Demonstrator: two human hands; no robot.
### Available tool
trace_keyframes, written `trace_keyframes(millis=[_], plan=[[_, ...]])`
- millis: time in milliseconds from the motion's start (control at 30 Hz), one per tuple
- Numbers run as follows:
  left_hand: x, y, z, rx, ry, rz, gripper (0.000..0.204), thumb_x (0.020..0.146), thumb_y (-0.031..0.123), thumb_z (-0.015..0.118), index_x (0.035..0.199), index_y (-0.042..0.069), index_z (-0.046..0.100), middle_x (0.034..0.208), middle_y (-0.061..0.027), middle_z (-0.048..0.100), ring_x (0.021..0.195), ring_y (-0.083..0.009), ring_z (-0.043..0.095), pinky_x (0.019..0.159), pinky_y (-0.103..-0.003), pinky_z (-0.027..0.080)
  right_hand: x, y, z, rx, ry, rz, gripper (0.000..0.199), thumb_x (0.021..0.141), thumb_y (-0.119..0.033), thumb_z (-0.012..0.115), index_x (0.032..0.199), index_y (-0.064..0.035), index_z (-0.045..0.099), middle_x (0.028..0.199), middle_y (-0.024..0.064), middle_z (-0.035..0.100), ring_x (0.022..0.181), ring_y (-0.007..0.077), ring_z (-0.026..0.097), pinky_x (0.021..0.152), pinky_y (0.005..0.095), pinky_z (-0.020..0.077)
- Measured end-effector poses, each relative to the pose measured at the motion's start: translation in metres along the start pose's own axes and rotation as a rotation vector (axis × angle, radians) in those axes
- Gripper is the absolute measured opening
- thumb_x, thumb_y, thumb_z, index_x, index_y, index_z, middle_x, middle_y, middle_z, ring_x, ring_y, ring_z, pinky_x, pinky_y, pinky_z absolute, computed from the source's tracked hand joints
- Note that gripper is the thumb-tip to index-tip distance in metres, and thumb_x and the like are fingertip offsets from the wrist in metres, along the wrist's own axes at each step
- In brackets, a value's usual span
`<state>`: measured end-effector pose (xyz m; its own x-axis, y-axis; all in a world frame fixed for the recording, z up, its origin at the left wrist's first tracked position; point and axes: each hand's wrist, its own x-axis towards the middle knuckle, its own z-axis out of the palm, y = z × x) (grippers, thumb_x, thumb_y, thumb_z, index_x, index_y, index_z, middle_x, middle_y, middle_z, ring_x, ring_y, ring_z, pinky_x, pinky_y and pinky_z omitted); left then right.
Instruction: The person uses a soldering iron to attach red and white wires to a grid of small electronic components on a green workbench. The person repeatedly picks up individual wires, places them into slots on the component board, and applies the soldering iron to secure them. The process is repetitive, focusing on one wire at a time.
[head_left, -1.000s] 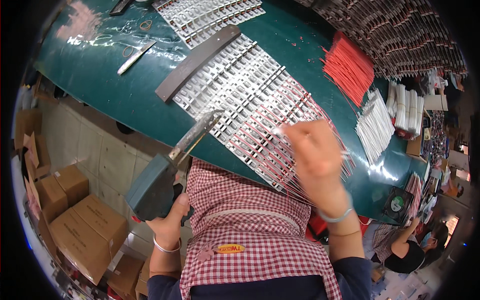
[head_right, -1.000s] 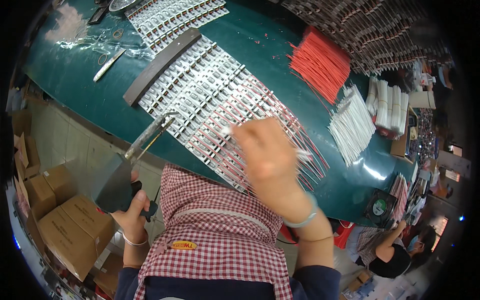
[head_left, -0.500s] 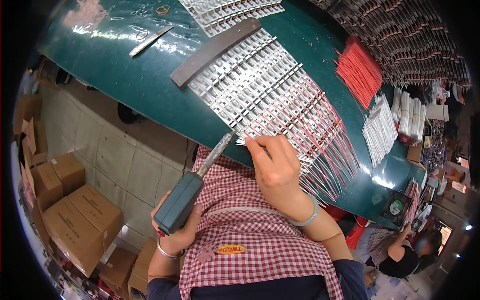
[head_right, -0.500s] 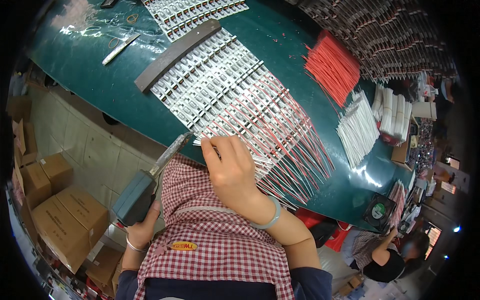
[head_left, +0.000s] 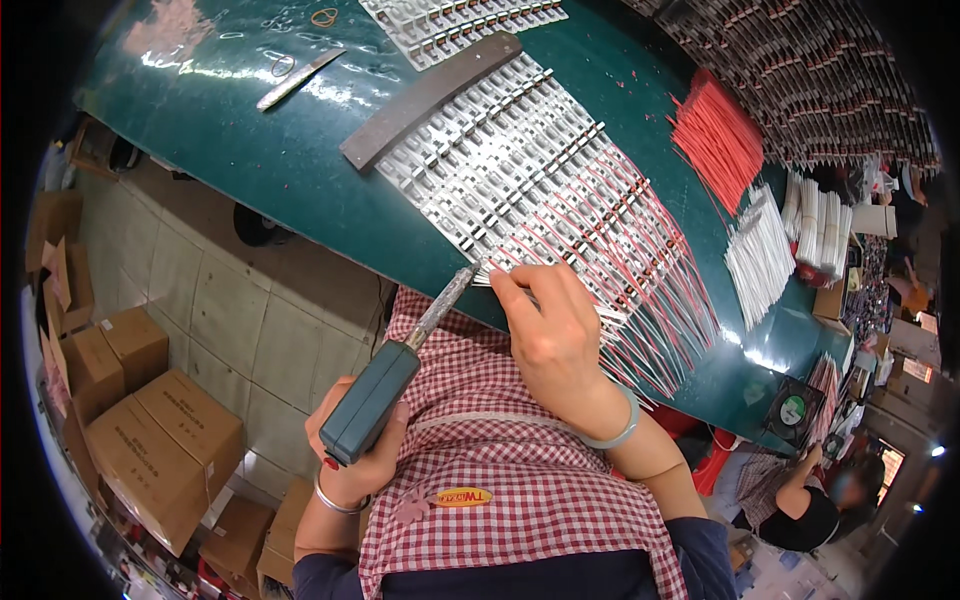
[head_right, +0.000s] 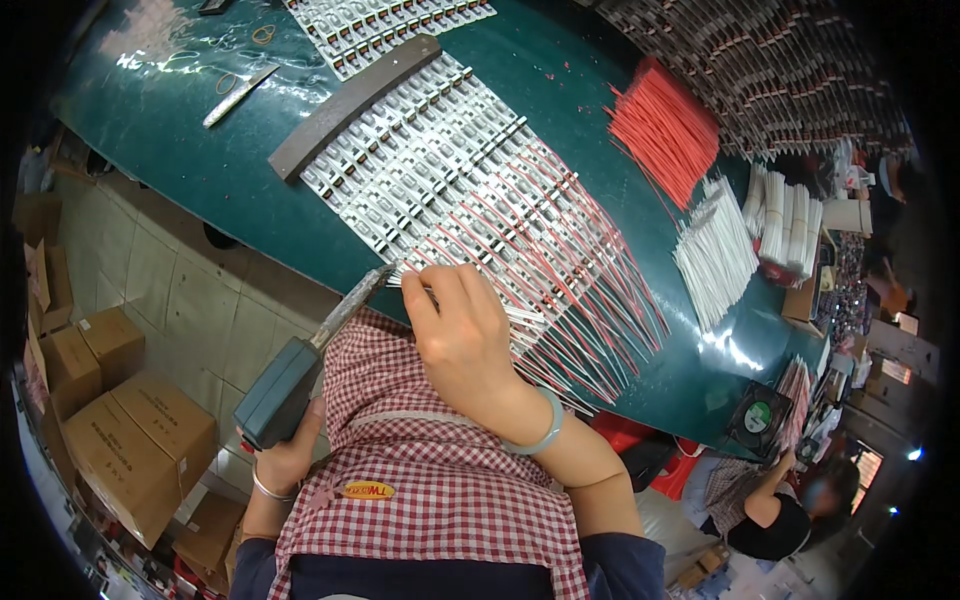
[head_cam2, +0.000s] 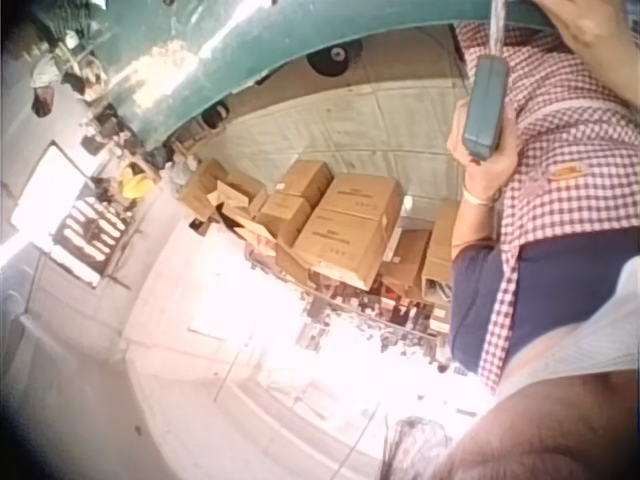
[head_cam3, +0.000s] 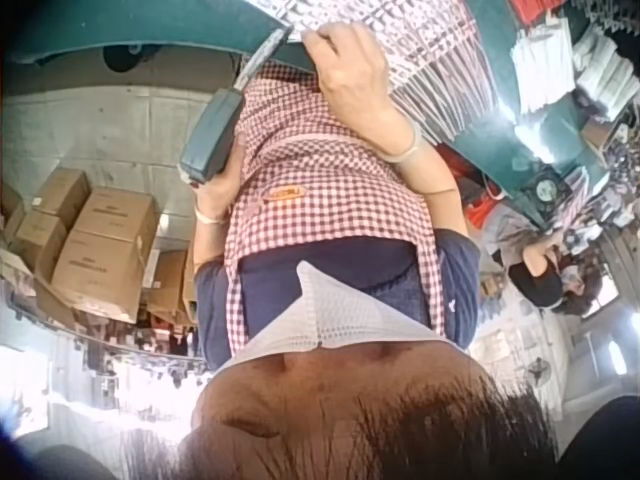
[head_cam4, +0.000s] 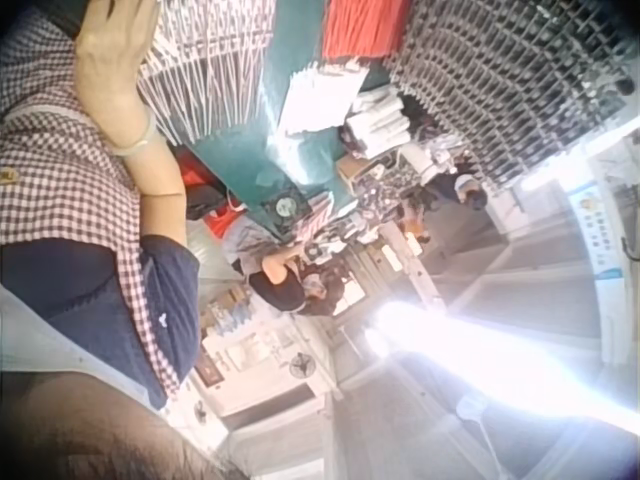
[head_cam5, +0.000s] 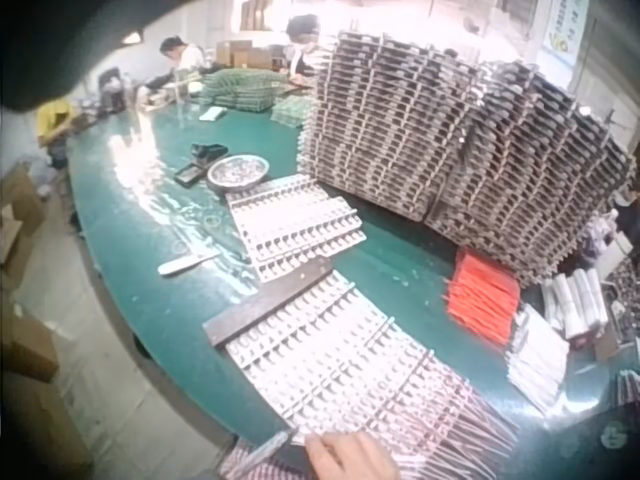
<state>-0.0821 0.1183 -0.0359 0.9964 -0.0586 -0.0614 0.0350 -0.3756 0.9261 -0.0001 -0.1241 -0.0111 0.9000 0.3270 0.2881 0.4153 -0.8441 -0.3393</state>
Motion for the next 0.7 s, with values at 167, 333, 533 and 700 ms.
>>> trace_keyframes(millis=[167, 333, 533, 700], plan=[[-0.005, -0.004, -0.003, -0.013, -0.001, -0.025, 0.022, 0.073, -0.002, 0.078, 0.094, -0.004, 0.071, 0.088, -0.0150, 0.068, 0.071, -0.0267, 0.067, 0.064, -0.033, 0.054, 0.001, 0.000, -0.001, -0.011, 0.003, 0.003, 0.034, 0.075, 0.002, 0.064, 0.109, 0.0070, 0.068, 0.098, 0.0127, 0.061, 0.085, 0.0276, 0.059, 0.072, 0.0372, 0.0500], [-0.009, -0.001, -0.001, -0.141, 0.074, -0.143, 0.022, 0.074, -0.002, 0.078, 0.095, -0.005, 0.072, 0.088, -0.0153, 0.069, 0.073, -0.0264, 0.068, 0.064, -0.033, 0.054, 0.000, -0.001, 0.000, -0.017, -0.001, 0.013, 0.033, 0.076, 0.002, 0.064, 0.108, 0.0067, 0.068, 0.097, 0.0121, 0.061, 0.085, 0.0271, 0.058, 0.071, 0.0369, 0.0498], [-0.004, -0.003, 0.001, -0.083, 0.077, -0.029, 0.024, 0.074, -0.003, 0.078, 0.097, -0.006, 0.072, 0.090, -0.0156, 0.070, 0.076, -0.0269, 0.070, 0.067, -0.033, 0.056, 0.000, 0.001, 0.000, 0.007, 0.022, 0.017, 0.035, 0.074, 0.002, 0.065, 0.108, 0.0068, 0.068, 0.096, 0.0119, 0.061, 0.084, 0.0269, 0.058, 0.069, 0.0368, 0.0496], [0.002, 0.000, 0.003, -0.062, 0.057, 0.015, 0.026, 0.074, -0.004, 0.078, 0.098, -0.006, 0.072, 0.091, -0.0156, 0.071, 0.079, -0.0282, 0.072, 0.068, -0.034, 0.057, 0.002, 0.008, -0.001, 0.009, 0.073, 0.019, 0.035, 0.072, 0.004, 0.065, 0.107, 0.0080, 0.068, 0.096, 0.0131, 0.062, 0.084, 0.0276, 0.059, 0.068, 0.0362, 0.0495]])
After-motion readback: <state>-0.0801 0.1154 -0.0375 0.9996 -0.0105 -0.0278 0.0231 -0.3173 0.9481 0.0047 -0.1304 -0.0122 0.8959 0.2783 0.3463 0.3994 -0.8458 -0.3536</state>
